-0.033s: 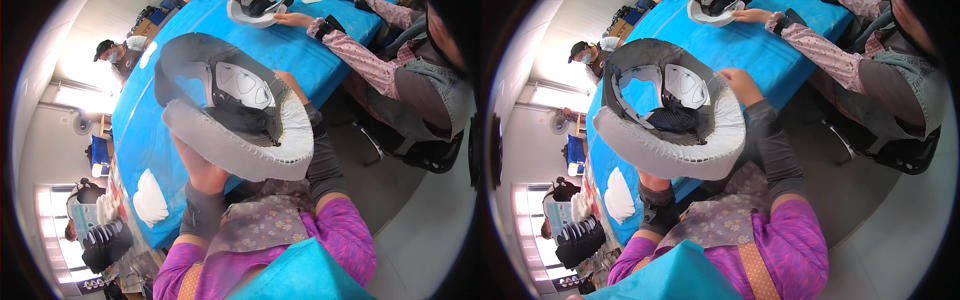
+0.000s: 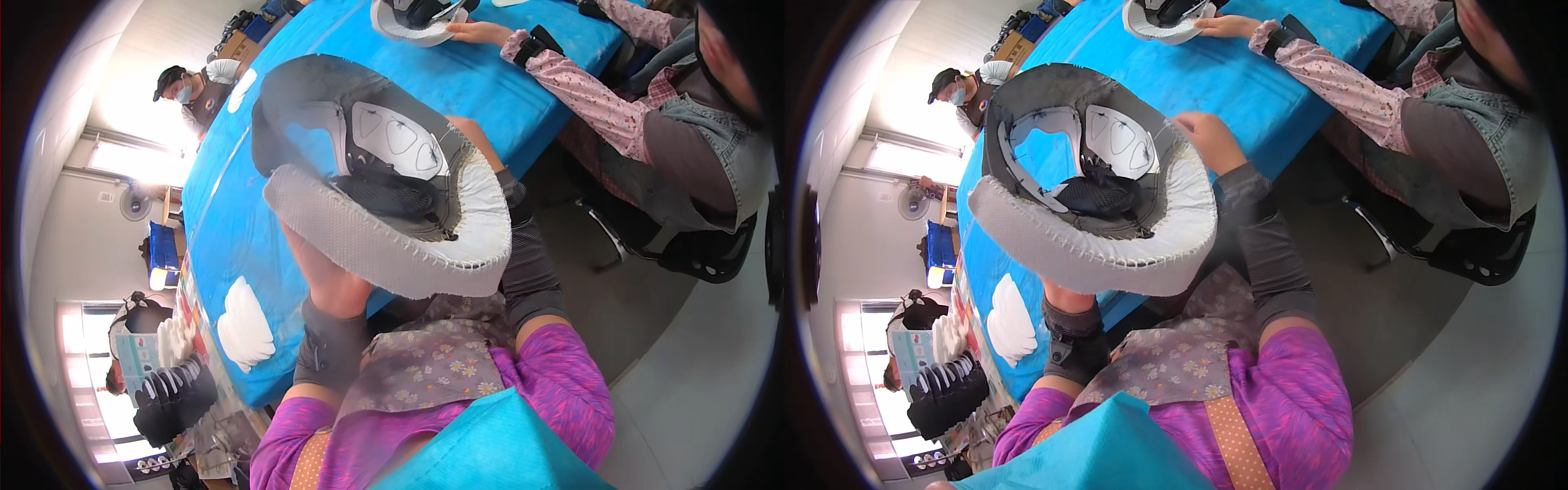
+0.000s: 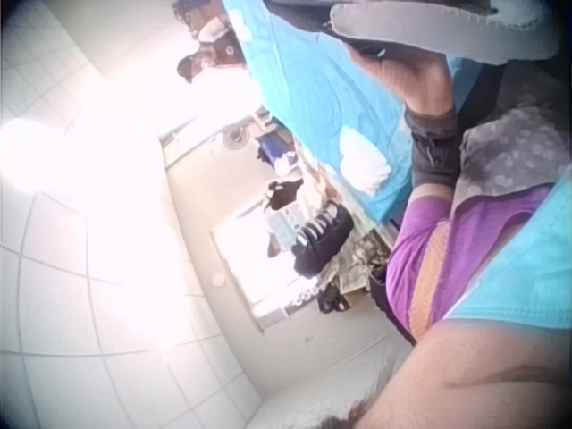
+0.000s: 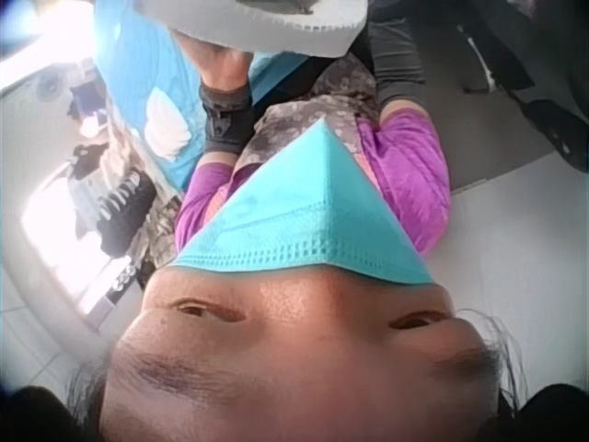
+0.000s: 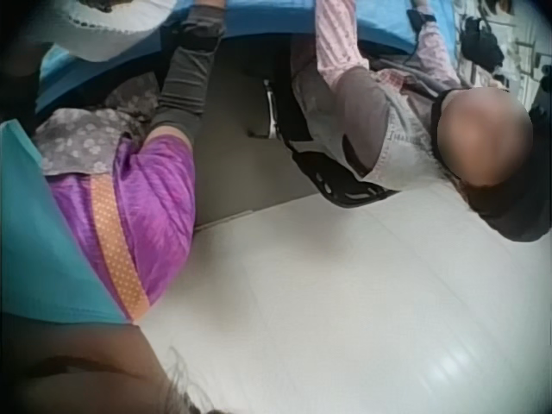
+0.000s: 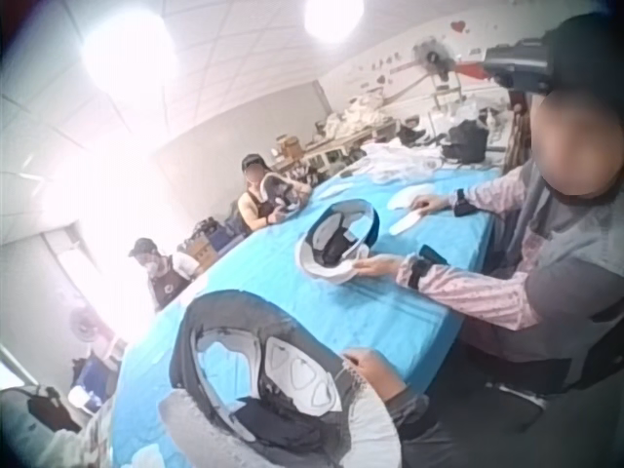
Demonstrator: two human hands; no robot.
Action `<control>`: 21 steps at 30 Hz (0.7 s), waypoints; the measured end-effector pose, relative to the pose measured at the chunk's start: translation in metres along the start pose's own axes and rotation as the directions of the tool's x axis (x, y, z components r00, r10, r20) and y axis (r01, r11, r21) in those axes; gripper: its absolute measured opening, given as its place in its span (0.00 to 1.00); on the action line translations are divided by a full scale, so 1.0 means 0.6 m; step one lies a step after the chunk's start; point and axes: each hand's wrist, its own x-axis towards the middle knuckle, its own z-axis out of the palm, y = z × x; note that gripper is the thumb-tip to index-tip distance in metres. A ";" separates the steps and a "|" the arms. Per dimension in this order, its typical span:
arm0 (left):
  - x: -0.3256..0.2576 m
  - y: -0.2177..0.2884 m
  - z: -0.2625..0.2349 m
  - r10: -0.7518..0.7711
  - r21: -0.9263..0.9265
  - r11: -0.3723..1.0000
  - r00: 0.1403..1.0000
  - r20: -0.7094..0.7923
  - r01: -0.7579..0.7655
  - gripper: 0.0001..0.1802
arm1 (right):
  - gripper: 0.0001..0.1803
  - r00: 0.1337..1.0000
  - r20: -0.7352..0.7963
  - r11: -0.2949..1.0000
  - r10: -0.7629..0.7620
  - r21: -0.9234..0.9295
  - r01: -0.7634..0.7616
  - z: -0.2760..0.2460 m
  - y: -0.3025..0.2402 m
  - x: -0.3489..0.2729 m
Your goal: Inspecting and handling the inner components and lining of a shoe upper at a manufacturing table.
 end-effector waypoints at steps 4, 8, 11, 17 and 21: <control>0.000 0.000 -0.003 0.031 0.051 0.998 0.999 -0.016 -0.030 0.20 | 0.20 1.000 -0.008 1.000 0.011 -0.002 -0.011 0.000 0.002 -0.001; 0.000 0.000 -0.005 0.120 0.212 0.971 0.993 -0.022 -0.113 0.19 | 0.20 1.000 -0.020 1.000 0.006 0.025 -0.006 0.001 0.004 0.004; 0.000 0.001 -0.011 0.223 0.407 0.892 0.975 -0.014 -0.198 0.18 | 0.19 0.998 -0.043 0.990 0.047 0.139 -0.041 0.006 0.000 0.006; 0.010 -0.011 0.006 0.031 0.083 0.996 0.997 -0.076 -0.024 0.19 | 0.15 0.993 -0.063 0.877 0.100 0.477 -0.058 -0.023 0.023 0.040; 0.010 -0.009 0.018 0.093 0.050 0.995 0.976 -0.195 -0.085 0.19 | 0.20 0.956 -0.090 0.901 -0.278 0.322 0.292 -0.069 -0.118 0.090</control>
